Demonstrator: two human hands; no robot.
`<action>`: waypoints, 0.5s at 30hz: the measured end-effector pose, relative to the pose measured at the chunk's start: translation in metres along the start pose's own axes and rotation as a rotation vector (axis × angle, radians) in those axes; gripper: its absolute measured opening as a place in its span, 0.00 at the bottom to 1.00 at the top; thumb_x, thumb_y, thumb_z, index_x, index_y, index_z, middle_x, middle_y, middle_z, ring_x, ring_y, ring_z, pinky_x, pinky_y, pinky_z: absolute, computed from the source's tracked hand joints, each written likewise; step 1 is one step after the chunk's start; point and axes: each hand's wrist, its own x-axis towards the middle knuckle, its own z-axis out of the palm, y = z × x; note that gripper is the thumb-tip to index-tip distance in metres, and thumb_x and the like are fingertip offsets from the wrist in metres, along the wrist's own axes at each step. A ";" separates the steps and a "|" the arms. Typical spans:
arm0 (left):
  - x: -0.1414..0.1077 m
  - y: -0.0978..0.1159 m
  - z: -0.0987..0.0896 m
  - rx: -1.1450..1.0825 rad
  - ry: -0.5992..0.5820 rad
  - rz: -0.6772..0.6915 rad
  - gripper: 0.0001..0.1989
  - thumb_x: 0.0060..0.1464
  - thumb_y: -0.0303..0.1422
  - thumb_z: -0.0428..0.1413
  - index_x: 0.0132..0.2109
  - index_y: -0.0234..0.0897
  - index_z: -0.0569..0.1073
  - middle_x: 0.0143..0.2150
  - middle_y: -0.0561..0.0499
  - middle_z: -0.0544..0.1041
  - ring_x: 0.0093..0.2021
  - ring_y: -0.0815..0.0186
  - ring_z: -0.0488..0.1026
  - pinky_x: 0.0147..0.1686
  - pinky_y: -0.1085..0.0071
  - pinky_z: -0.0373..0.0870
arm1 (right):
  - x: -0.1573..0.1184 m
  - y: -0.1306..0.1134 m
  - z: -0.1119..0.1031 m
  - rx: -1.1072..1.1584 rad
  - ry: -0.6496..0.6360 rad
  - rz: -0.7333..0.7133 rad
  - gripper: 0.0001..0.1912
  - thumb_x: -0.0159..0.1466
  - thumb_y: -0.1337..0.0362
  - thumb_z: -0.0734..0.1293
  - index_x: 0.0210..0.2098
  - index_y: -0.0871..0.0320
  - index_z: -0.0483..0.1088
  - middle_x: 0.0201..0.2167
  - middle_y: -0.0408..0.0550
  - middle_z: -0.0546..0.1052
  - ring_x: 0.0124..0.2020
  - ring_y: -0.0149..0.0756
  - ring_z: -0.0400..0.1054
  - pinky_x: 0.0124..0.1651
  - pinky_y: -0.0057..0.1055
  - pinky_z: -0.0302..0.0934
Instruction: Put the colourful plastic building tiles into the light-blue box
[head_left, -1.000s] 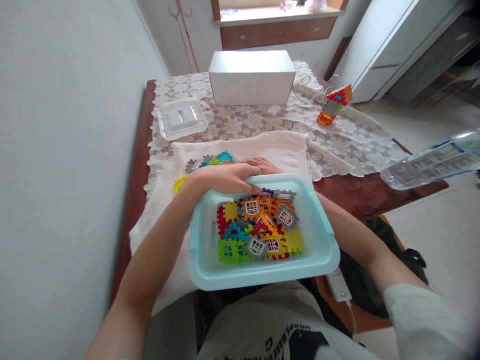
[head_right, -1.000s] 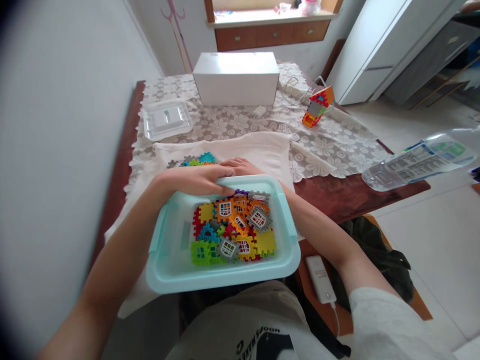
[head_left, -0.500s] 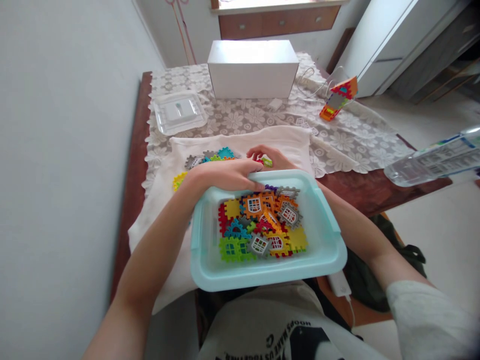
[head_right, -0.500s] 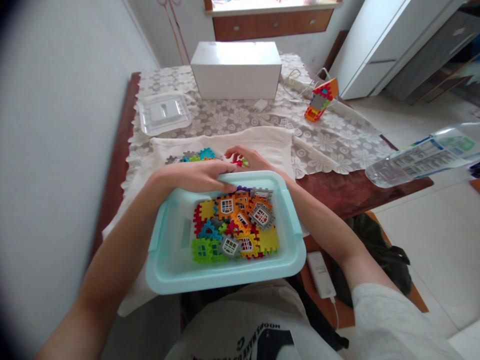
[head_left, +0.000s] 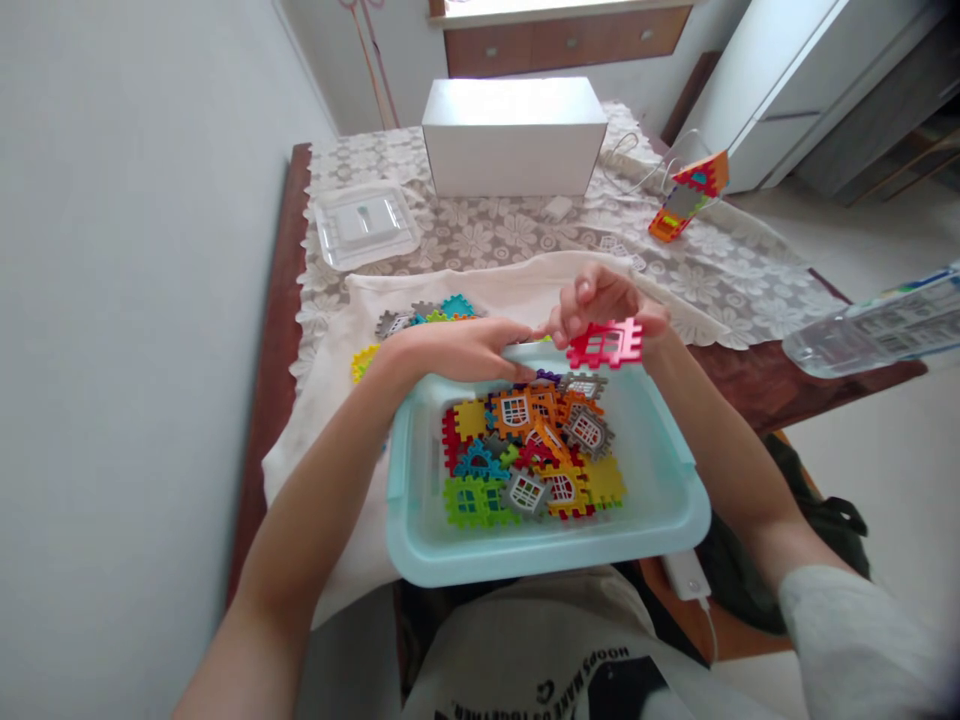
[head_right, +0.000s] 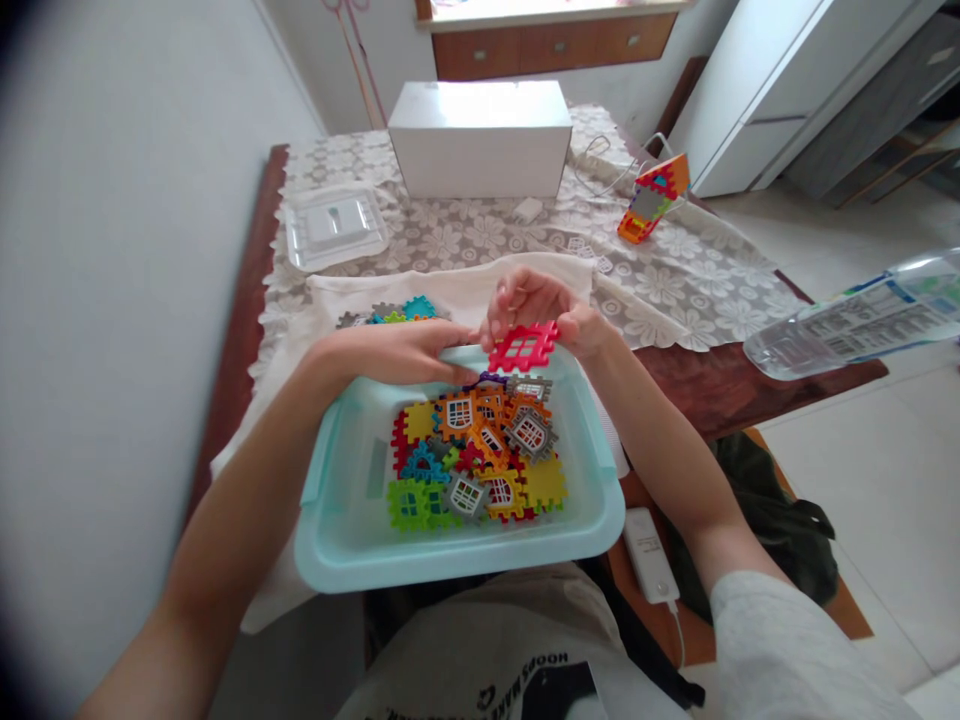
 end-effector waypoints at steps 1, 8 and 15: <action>0.000 -0.001 0.000 -0.002 0.002 0.012 0.26 0.67 0.49 0.60 0.63 0.38 0.78 0.61 0.46 0.84 0.61 0.51 0.79 0.64 0.61 0.73 | 0.001 0.000 0.003 0.030 -0.060 0.013 0.38 0.50 0.27 0.86 0.48 0.43 0.81 0.32 0.43 0.82 0.38 0.49 0.82 0.51 0.51 0.82; -0.002 0.005 -0.003 0.085 -0.003 -0.089 0.25 0.67 0.51 0.59 0.60 0.36 0.79 0.56 0.44 0.84 0.54 0.51 0.80 0.58 0.59 0.75 | 0.010 0.018 0.016 -0.350 0.425 0.173 0.30 0.71 0.28 0.72 0.52 0.46 0.82 0.53 0.49 0.87 0.57 0.48 0.83 0.67 0.51 0.79; -0.001 0.003 -0.004 0.097 0.023 -0.030 0.26 0.66 0.53 0.61 0.61 0.41 0.80 0.63 0.46 0.83 0.64 0.50 0.77 0.66 0.60 0.71 | -0.004 0.060 -0.004 -1.038 -0.072 0.419 0.25 0.70 0.53 0.79 0.65 0.47 0.83 0.81 0.49 0.74 0.87 0.61 0.57 0.92 0.64 0.36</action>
